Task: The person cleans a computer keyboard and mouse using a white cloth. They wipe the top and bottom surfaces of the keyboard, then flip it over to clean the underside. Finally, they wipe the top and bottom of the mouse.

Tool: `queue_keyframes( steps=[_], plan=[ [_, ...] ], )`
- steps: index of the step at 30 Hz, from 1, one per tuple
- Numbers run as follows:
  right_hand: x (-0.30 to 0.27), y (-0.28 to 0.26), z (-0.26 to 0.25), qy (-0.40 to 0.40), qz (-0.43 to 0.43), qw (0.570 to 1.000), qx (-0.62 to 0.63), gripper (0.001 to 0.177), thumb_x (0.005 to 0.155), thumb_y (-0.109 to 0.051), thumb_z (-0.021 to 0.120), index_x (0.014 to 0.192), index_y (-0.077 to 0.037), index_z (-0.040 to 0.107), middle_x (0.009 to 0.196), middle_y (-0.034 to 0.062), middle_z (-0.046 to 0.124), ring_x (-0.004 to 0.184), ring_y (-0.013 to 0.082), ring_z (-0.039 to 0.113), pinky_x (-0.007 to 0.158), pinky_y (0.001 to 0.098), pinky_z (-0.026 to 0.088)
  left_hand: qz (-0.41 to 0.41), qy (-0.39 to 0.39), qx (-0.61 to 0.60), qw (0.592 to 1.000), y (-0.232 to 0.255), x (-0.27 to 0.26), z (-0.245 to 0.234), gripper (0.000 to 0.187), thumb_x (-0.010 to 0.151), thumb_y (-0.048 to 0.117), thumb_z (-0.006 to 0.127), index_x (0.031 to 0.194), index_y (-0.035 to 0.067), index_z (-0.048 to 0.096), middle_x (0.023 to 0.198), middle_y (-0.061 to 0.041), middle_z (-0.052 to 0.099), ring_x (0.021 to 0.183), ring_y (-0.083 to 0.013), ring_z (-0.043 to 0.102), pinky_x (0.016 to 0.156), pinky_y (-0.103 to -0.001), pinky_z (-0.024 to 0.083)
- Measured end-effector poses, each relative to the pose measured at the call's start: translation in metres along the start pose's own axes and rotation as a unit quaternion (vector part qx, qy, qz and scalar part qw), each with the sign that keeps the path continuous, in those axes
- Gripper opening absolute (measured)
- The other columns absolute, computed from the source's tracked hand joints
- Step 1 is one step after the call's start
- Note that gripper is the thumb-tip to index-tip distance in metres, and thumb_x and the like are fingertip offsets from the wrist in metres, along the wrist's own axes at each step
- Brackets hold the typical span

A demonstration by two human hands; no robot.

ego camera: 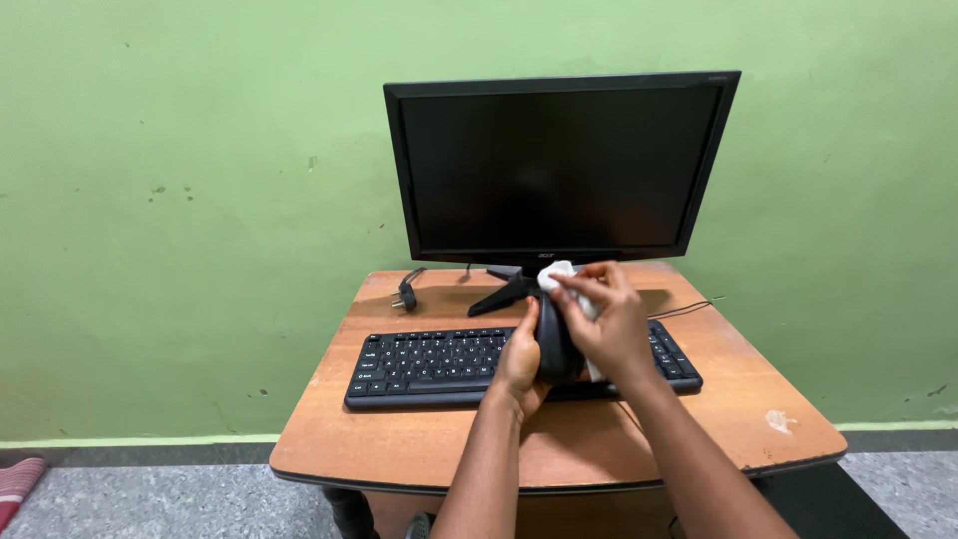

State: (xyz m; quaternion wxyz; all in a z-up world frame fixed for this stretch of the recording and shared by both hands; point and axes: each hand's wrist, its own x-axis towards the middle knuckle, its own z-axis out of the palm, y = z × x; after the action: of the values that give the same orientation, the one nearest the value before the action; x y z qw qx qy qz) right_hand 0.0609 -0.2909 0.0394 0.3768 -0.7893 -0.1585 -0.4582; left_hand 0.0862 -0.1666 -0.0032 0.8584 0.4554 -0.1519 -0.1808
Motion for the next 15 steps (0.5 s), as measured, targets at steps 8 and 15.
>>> queue_keyframes(
  steps=[8,15],
  plan=[
    [0.019,0.06,-0.008,-0.024,0.178,0.94,0.29,0.023,0.093,-0.023,0.074,0.111,-0.009,0.079,0.112,0.0071,0.069,0.09,0.0181,0.067,0.077,0.0348,0.057,0.006,0.002,-0.037,0.999,0.007,-0.005,0.004,0.072,0.106,0.061,0.025,0.129,0.003,0.062,0.1,-0.012,0.072,0.081,-0.0223,0.074,0.061,-0.036,0.066],
    [0.02,0.059,0.002,-0.071,0.052,0.992,0.088,0.025,0.089,-0.019,0.08,0.109,-0.004,0.08,0.111,0.0035,0.068,0.102,0.0142,0.068,0.085,0.0297,0.055,0.002,0.016,0.004,1.0,0.005,-0.002,0.0,0.069,0.106,0.059,0.023,0.128,0.006,0.061,0.1,-0.014,0.073,0.081,-0.0214,0.075,0.061,-0.034,0.066]
  ],
)
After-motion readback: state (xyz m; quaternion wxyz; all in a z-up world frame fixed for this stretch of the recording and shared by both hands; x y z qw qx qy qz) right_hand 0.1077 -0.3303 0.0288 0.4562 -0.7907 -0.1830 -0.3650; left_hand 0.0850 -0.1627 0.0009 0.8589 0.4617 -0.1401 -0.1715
